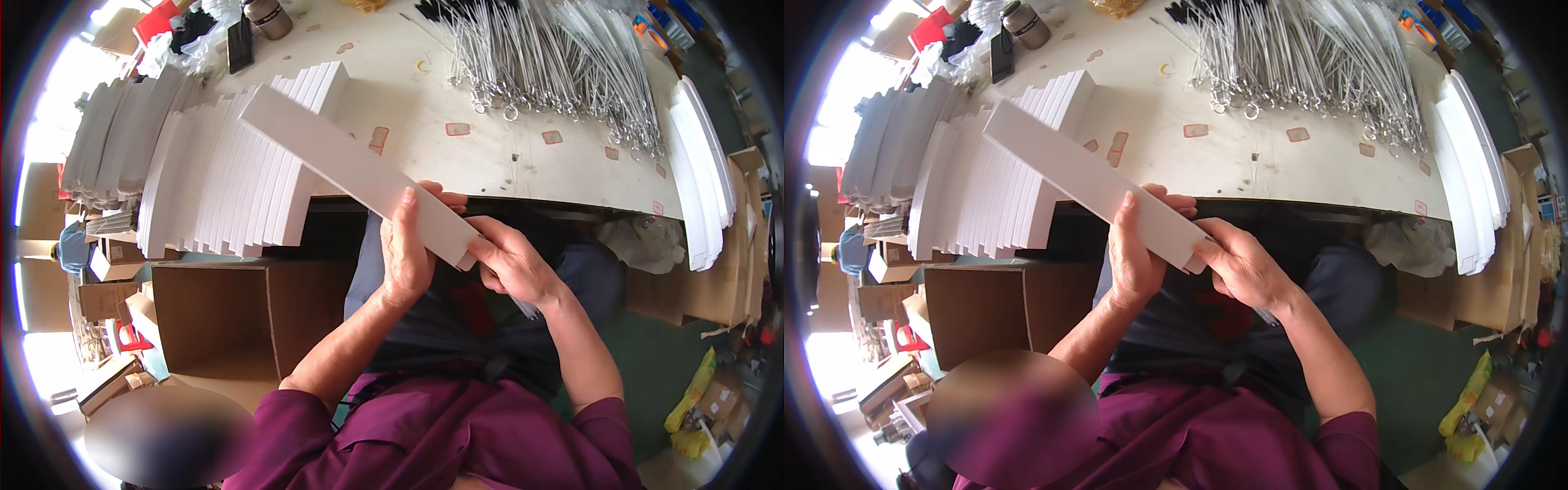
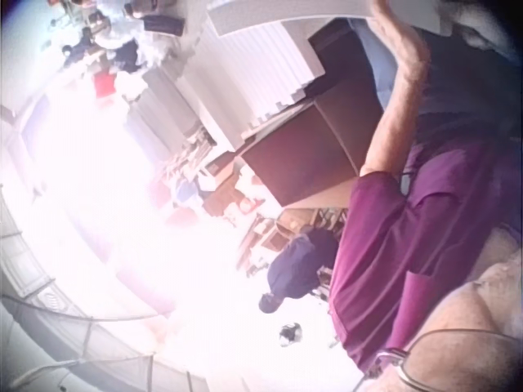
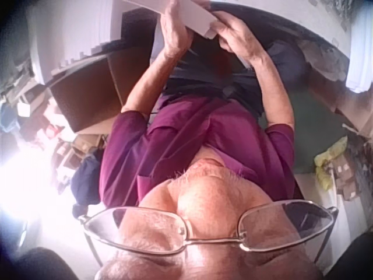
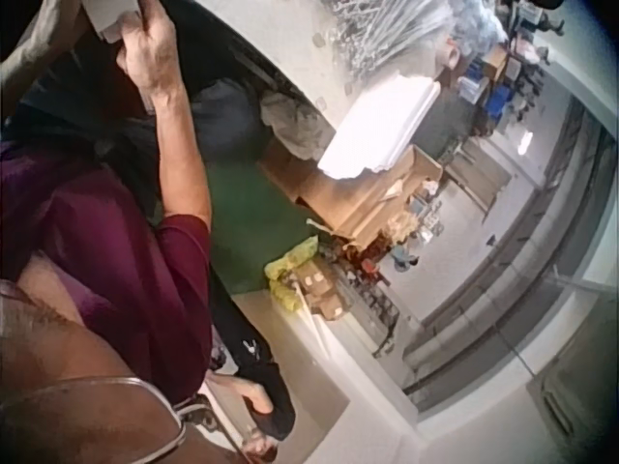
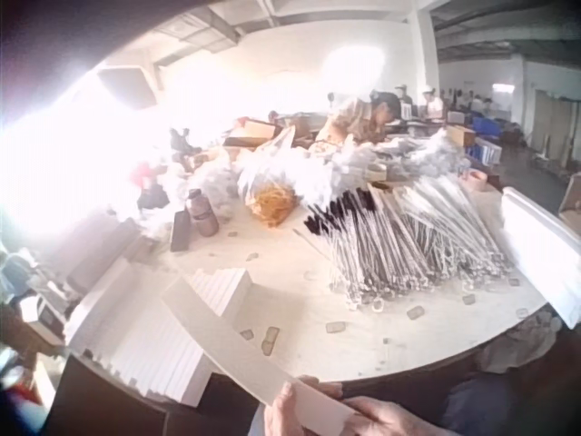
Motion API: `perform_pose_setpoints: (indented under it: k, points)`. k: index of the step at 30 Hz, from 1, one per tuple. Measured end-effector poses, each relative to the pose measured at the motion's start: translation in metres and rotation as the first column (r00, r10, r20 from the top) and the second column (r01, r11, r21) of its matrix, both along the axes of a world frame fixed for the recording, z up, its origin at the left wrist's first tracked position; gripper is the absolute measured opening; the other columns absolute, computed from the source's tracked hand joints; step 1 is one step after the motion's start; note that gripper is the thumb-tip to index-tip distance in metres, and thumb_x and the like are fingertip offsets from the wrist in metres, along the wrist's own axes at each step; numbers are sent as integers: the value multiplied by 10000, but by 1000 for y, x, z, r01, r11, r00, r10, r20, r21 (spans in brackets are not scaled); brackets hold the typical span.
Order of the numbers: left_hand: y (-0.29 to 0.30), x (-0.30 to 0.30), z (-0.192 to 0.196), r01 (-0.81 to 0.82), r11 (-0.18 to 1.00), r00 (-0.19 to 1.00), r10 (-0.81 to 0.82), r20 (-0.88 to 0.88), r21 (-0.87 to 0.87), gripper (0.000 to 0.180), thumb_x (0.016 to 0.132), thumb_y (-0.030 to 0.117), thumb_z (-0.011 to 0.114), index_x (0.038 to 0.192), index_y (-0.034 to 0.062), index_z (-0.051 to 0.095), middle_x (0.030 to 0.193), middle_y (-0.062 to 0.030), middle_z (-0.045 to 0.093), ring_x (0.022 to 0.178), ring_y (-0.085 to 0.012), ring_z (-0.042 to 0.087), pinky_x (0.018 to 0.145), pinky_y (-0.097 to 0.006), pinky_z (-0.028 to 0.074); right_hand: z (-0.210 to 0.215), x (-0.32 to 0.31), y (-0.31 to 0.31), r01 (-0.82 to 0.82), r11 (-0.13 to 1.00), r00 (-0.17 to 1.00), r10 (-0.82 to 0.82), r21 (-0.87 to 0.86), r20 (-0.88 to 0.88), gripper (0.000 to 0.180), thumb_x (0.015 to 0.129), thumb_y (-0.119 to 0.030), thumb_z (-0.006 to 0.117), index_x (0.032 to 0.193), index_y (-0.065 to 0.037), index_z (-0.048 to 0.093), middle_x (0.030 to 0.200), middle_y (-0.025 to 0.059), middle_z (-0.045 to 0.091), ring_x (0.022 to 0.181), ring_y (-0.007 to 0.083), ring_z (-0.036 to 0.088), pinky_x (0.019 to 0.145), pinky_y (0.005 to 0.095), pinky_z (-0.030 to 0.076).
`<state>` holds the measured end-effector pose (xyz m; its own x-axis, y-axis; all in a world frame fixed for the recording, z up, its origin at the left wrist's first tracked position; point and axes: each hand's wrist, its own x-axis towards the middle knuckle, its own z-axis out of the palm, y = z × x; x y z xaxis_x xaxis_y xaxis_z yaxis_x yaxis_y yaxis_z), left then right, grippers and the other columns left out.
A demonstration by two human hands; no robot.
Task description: Folding white rectangular boxes and inserting several wire-handled brushes into each box for packaging.
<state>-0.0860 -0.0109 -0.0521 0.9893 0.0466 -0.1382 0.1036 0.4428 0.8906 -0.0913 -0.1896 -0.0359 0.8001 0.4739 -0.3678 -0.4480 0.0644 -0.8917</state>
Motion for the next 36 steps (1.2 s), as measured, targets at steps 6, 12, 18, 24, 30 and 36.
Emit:
perform_pose_setpoints:
  k: [6,12,18,24,30,36]
  points:
    - [21,-19,6,297,942,954,-288,-78,154,543,1083,424,449,1302,-61,560,1201,-202,668,1117,-257,642,1012,-404,503,4,7,-24,-108,994,994,109,-16,14,284,1075,-287,603,1134,-19,678,737,-63,567,540,-2,392,466,205,329]
    - [46,-55,56,63,313,712,-680,177,948,354,804,119,850,1095,-2,688,884,-139,734,786,-305,739,750,-358,596,23,14,-52,-232,934,957,269,-273,109,292,1060,-266,624,1135,8,691,833,-3,667,715,69,552,653,269,481]
    - [29,-30,81,-154,-47,674,-735,71,987,793,705,215,854,1378,-41,522,1221,-231,625,1154,-403,610,1004,-501,494,25,12,-51,-394,857,876,459,-331,146,264,1039,-211,629,1136,24,700,943,90,744,891,138,651,829,334,527]
    - [34,-37,43,16,-52,695,-717,-49,999,472,713,144,796,1120,16,595,828,-129,642,746,-335,694,648,-445,565,26,11,-33,-369,806,848,495,-462,186,293,968,-238,685,1143,-5,715,947,170,753,869,249,715,818,367,545]
    - [40,-43,34,3,1,788,-616,-2,1000,381,758,193,814,1046,41,617,780,-134,660,702,-351,704,623,-463,584,43,15,-50,243,629,668,443,-739,598,434,913,-409,747,1048,2,712,886,209,729,843,379,719,755,459,561]
    - [39,-47,19,22,49,837,-547,8,999,450,770,248,838,1103,30,629,843,-167,697,733,-365,711,647,-470,585,1,5,-66,436,647,750,123,-625,650,343,1041,-264,641,896,45,680,751,199,708,653,297,698,614,347,523]
